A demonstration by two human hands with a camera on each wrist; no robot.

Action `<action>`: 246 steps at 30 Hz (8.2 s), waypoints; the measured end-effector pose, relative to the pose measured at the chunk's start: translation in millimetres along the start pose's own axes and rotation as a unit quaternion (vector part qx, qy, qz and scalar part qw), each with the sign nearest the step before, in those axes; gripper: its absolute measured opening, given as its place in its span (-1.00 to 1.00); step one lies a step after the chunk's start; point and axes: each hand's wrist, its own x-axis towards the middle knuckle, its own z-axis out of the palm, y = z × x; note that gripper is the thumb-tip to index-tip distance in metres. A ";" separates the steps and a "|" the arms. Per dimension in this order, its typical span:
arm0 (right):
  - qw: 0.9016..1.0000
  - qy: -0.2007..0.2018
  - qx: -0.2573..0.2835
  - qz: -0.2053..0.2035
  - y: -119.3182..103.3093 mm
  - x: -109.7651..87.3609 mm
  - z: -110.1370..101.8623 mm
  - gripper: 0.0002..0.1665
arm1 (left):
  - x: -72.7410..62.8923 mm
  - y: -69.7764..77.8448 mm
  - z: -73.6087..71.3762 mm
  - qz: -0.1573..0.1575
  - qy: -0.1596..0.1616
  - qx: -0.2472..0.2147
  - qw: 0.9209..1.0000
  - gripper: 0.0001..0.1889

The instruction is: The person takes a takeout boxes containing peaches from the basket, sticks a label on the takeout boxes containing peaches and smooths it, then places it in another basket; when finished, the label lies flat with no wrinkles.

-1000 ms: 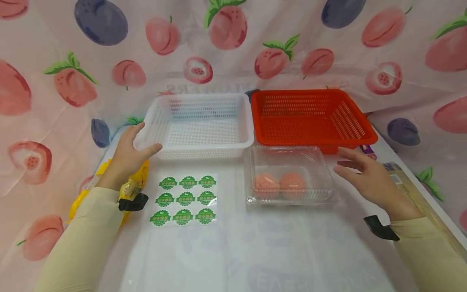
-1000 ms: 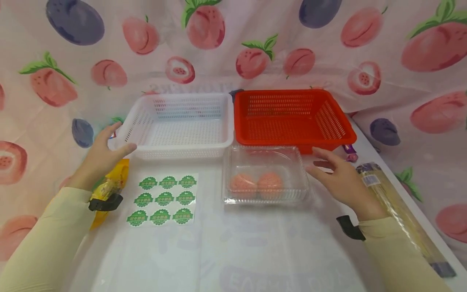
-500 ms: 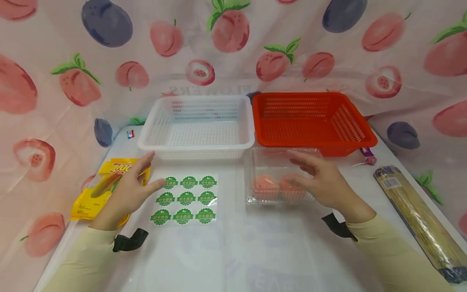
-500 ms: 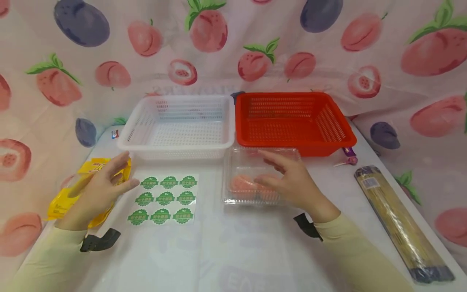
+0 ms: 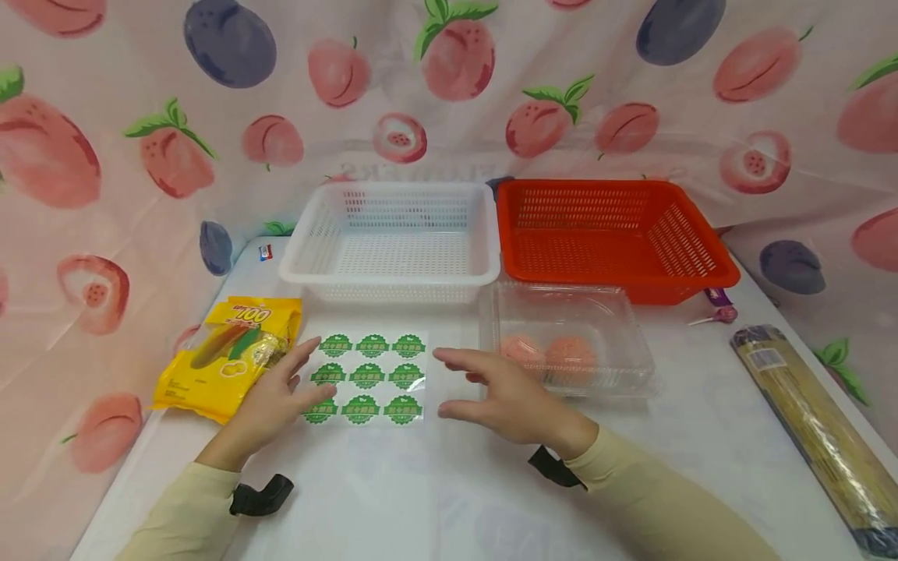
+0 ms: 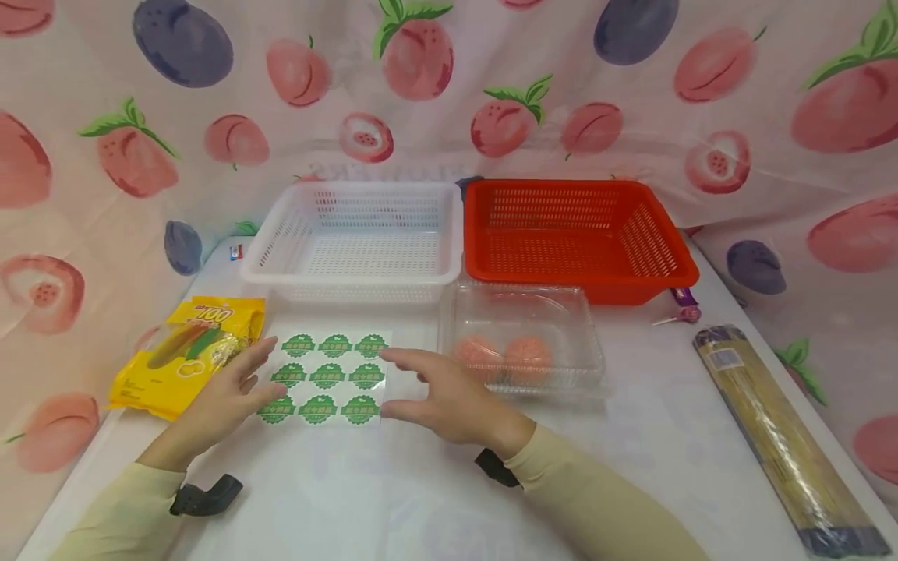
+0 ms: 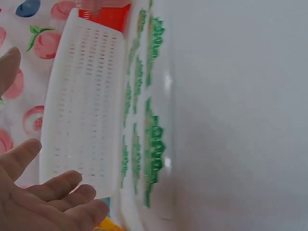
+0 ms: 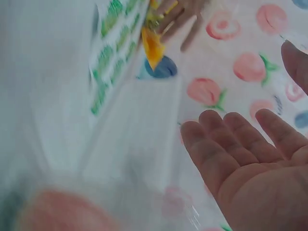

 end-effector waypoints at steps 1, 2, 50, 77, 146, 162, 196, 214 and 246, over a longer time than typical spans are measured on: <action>1.000 -0.010 0.002 0.005 0.7 2.6 5.9 -0.23 | 0.7 -1.4 1.7 -0.003 -0.003 0.001 1.000 -0.10; 1.000 -0.019 0.007 0.014 1.3 5.3 11.2 -0.23 | 1.2 -2.4 3.0 -0.006 -0.004 0.005 1.000 -0.09; 0.977 -0.133 -0.108 0.129 26.5 45.0 58.1 -0.13 | 22.5 0.7 8.2 -0.079 -0.022 -0.018 0.996 -0.03; 0.976 -0.130 -0.101 0.140 28.6 42.3 56.6 -0.10 | 45.3 -3.3 7.7 -0.105 0.016 -0.047 0.993 -0.16; 0.991 0.119 -0.022 -0.065 12.1 32.4 -13.5 -0.55 | 19.9 51.7 2.3 0.054 -0.019 -0.168 0.984 -0.54; 0.994 0.101 0.036 -0.021 14.9 32.3 -13.6 -0.59 | 21.1 54.7 7.1 0.054 -0.029 -0.186 0.981 -0.54; 0.960 0.177 -0.059 0.210 38.6 -16.8 -117.3 -0.52 | 33.3 38.0 4.3 0.025 -0.050 -0.189 0.980 -0.49; 0.950 0.131 -0.144 0.246 57.3 -21.8 -117.2 -0.55 | 40.0 29.3 8.1 -0.003 -0.074 -0.176 0.982 -0.46; 0.948 0.155 -0.177 0.212 71.9 -16.2 -107.0 -0.55 | 68.4 15.4 17.8 -0.023 -0.073 -0.138 0.987 -0.49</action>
